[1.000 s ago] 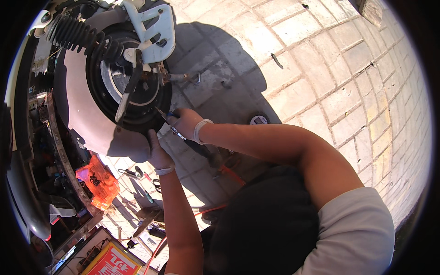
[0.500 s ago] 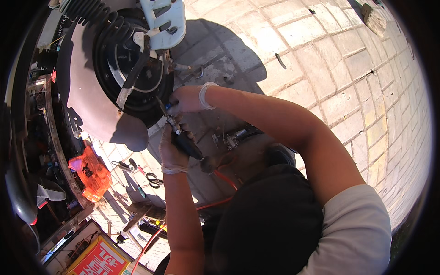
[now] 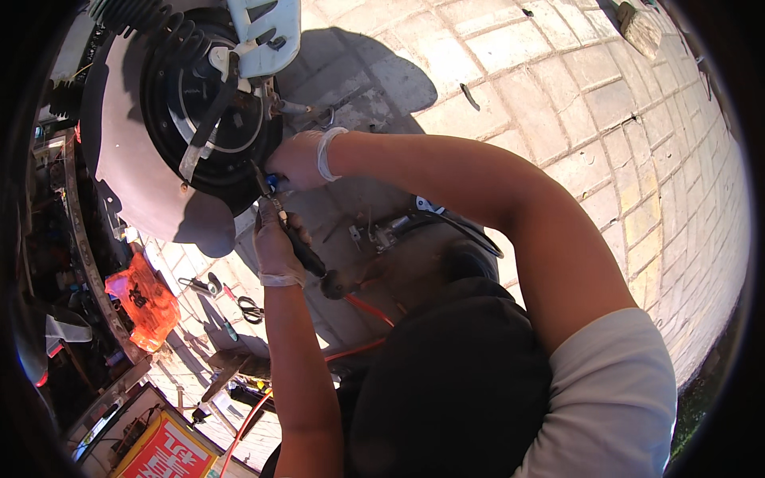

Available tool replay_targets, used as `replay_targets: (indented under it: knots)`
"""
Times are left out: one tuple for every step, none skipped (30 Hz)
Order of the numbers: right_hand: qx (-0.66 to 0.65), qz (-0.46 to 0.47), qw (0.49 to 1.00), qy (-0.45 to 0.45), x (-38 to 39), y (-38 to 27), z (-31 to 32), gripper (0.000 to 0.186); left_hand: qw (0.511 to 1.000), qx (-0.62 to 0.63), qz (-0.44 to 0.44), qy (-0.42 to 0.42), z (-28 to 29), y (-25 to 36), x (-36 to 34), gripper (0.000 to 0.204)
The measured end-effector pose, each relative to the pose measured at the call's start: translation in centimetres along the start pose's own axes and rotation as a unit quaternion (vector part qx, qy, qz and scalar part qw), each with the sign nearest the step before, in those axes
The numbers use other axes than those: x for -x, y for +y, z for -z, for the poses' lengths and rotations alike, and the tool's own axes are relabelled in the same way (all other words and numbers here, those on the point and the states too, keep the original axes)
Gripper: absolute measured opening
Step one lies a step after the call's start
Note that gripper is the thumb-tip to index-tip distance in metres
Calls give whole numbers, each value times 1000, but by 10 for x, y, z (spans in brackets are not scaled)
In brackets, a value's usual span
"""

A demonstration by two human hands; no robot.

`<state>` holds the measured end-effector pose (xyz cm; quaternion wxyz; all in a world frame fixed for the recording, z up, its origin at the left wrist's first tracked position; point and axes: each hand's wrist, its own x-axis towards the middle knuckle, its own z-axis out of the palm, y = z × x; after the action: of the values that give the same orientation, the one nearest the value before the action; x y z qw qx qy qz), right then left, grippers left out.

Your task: The person works on the rear brake assembly of a motorcycle, using a pneumatic impact wrench to remove and install bolts, then checks the tire pressure with a digital gauge. The person also retrieves a small part from a tool cart and reattaches it to the brake assembly.

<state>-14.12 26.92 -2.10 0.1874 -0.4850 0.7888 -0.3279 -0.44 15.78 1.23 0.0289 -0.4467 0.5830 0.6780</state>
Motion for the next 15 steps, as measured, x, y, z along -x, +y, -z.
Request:
replay_targets:
  knots:
    - [34, 8, 999, 26, 3, -2, -3, 25, 1000, -4, 1, -8, -1, 0, 0, 35]
    - [66, 13, 996, 54, 5, -4, -6, 24, 1000, -1, 1, -7, -1, 0, 0, 35]
    - [137, 32, 988, 65, 7, -5, -8, 23, 1000, 1, 5, -14, -1, 0, 0, 36]
    - [207, 49, 974, 79, 7, -7, -11, 22, 1000, 2, -3, -15, -1, 0, 1, 37]
    - [276, 64, 955, 93, 7, -7, -12, 22, 1000, 8, 10, -20, -1, 0, 1, 37]
    - [263, 71, 955, 115, 8, -7, -15, 21, 1000, 14, 13, -18, 0, 0, 1, 38]
    - [253, 78, 954, 138, 10, -5, -18, 21, 1000, 21, 14, -18, 0, 0, 1, 38]
    - [247, 86, 951, 162, 13, -2, -22, 20, 1000, 20, 13, -15, 1, 1, 1, 39]
    - [204, 46, 967, 143, 17, 1, -27, 20, 1000, 20, 13, -11, 1, 2, 0, 39]
    - [162, 7, 979, 124, 24, 5, -34, 20, 999, 22, 41, -15, 1, 2, 1, 40]
    - [119, -9, 983, 141, 32, 10, -41, 20, 1000, 3, 6, -6, 0, -1, 4, 40]
    - [146, -30, 987, 56, 41, 17, -48, 22, 1000, -12, -4, -5, 0, -1, 4, 39]
    - [181, -33, 983, -3, 50, 23, -56, 23, 999, -32, -33, 8, 2, -3, 5, 39]
    - [210, -36, 977, -34, 57, 26, -66, 24, 999, -41, -20, -13, 3, -11, 8, 39]
    - [246, -46, 965, -76, 64, 29, -74, 25, 998, -55, -24, -23, 4, -22, 11, 38]
